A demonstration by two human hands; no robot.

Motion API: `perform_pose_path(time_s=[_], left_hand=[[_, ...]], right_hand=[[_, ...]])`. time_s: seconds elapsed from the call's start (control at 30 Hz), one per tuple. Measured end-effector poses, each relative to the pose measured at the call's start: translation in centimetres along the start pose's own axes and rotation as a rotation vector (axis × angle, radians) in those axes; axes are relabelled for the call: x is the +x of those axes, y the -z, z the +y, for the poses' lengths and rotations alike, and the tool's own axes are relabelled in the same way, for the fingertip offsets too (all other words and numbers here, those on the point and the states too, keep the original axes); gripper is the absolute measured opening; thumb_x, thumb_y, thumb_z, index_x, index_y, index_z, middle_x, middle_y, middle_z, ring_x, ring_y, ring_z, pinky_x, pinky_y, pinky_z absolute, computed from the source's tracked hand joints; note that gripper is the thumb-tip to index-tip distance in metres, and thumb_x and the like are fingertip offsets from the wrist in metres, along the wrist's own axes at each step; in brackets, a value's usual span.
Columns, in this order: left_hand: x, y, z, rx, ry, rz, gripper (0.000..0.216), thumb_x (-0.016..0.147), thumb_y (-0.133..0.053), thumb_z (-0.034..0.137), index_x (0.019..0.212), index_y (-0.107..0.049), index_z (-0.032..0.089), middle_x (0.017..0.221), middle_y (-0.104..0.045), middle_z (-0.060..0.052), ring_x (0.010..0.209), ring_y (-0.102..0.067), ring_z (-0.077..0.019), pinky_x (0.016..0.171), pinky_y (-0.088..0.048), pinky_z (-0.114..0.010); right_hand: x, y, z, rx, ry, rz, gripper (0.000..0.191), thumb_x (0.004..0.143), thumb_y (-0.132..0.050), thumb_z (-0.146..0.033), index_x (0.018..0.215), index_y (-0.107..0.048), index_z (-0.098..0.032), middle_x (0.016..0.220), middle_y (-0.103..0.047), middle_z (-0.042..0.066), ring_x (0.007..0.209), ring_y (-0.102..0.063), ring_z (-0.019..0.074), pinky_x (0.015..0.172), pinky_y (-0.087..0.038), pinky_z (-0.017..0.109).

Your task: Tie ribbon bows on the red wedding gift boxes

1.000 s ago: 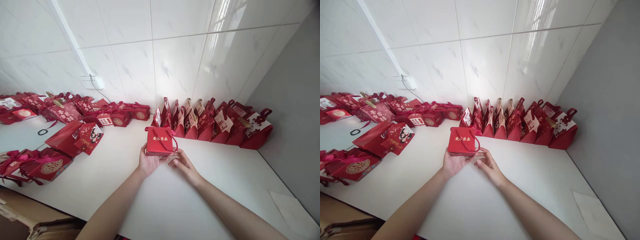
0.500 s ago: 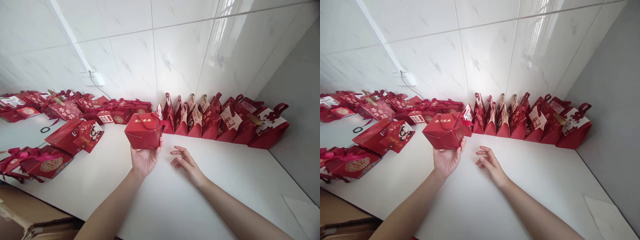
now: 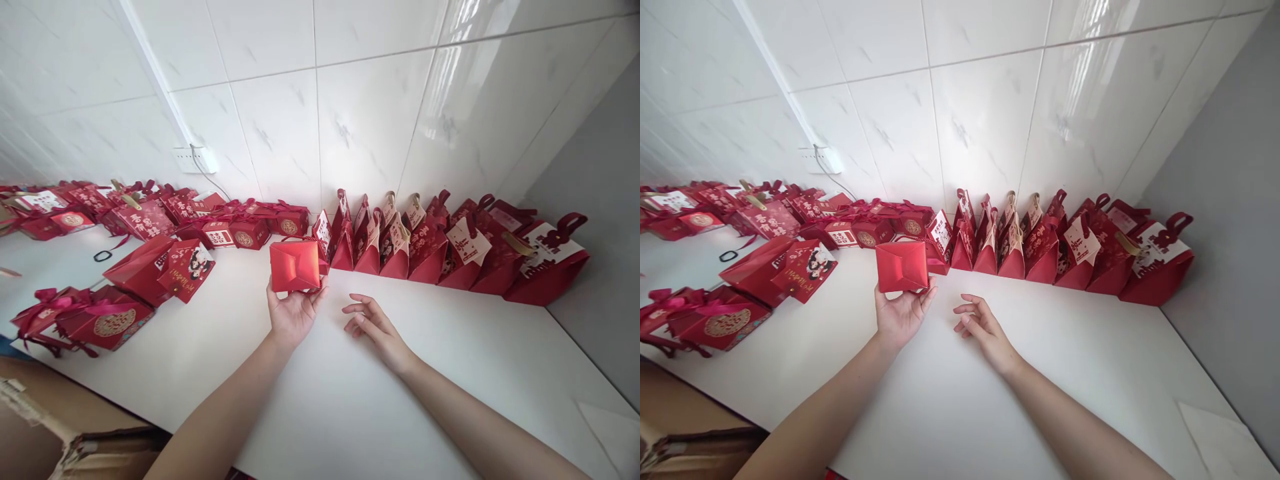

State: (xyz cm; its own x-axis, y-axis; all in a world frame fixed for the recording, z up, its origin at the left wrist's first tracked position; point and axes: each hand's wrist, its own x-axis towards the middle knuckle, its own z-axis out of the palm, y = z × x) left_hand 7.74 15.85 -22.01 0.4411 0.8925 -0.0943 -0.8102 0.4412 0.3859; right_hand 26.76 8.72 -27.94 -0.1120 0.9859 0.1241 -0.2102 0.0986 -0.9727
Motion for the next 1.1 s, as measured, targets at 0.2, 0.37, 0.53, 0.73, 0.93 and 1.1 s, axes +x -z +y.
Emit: perform_pose_path(time_s=[0.2, 0.37, 0.53, 0.73, 0.93, 1.1], left_hand=[[0.1, 0.1, 0.6, 0.133, 0.037, -0.113, 0.072, 0.082, -0.046, 0.062, 0.129, -0.054, 0.008, 0.113, -0.066, -0.018, 0.104, -0.065, -0.0296, 0.095, -0.051, -0.043], [0.3, 1.1, 0.1, 0.396, -0.045, -0.143, 0.059, 0.077, -0.057, 0.058, 0.115, -0.064, 0.014, 0.115, -0.067, -0.015, 0.11, -0.06, -0.0358, 0.093, -0.049, -0.047], [0.3, 2.0, -0.4, 0.852, -0.161, -0.329, 0.071, 0.068, -0.077, 0.018, 0.135, -0.054, 0.023, 0.138, -0.055, -0.009, 0.13, -0.048, -0.0351, 0.107, -0.04, -0.041], [1.0, 2.3, -0.9, 0.989, -0.07, -0.404, 0.078, 0.071, -0.075, 0.01, 0.143, -0.046, 0.024, 0.146, -0.048, -0.01, 0.138, -0.04, -0.0334, 0.113, -0.036, -0.043], [2.0, 2.7, -0.1, 1.091, -0.1, -0.286, 0.068, 0.064, -0.077, 0.004, 0.128, -0.061, 0.021, 0.135, -0.058, -0.009, 0.138, -0.041, -0.032, 0.12, -0.022, -0.046], [1.4, 1.9, 2.2, 1.025, -0.05, -0.242, 0.081, 0.057, -0.075, -0.003, 0.133, -0.057, 0.02, 0.141, -0.053, -0.01, 0.143, -0.034, -0.0305, 0.121, -0.02, -0.042]], right_hand=[[0.1, 0.2, 0.1, -0.013, -0.002, -0.004, 0.039, 0.096, -0.051, -0.047, 0.13, -0.045, -0.029, 0.118, -0.059, 0.009, 0.09, -0.064, 0.0217, 0.08, -0.05, 0.039], [-0.1, 0.0, -0.1, -0.01, 0.152, 0.027, 0.06, 0.093, -0.033, -0.068, 0.138, -0.043, -0.03, 0.141, -0.049, 0.01, 0.122, -0.054, 0.0291, 0.097, -0.047, 0.048], [-0.3, 0.0, -0.6, -0.068, 0.31, 0.105, 0.077, 0.086, -0.053, -0.068, 0.15, -0.025, -0.034, 0.158, -0.029, 0.004, 0.146, -0.027, 0.0272, 0.118, -0.029, 0.048], [0.7, 0.9, -0.6, -0.145, 0.256, 0.118, 0.081, 0.08, -0.071, -0.054, 0.145, -0.03, -0.029, 0.153, -0.036, 0.011, 0.135, -0.043, 0.0274, 0.112, -0.038, 0.046], [0.8, 0.6, -0.9, -0.242, 0.32, 0.244, 0.078, 0.073, -0.078, -0.052, 0.134, -0.038, -0.025, 0.142, -0.046, 0.012, 0.132, -0.045, 0.0278, 0.112, -0.037, 0.045], [0.4, 1.3, -0.4, -0.173, 0.266, 0.461, 0.037, 0.098, -0.04, -0.054, 0.122, -0.044, -0.027, 0.096, -0.059, 0.003, 0.077, -0.061, 0.0197, 0.088, -0.05, 0.044]])
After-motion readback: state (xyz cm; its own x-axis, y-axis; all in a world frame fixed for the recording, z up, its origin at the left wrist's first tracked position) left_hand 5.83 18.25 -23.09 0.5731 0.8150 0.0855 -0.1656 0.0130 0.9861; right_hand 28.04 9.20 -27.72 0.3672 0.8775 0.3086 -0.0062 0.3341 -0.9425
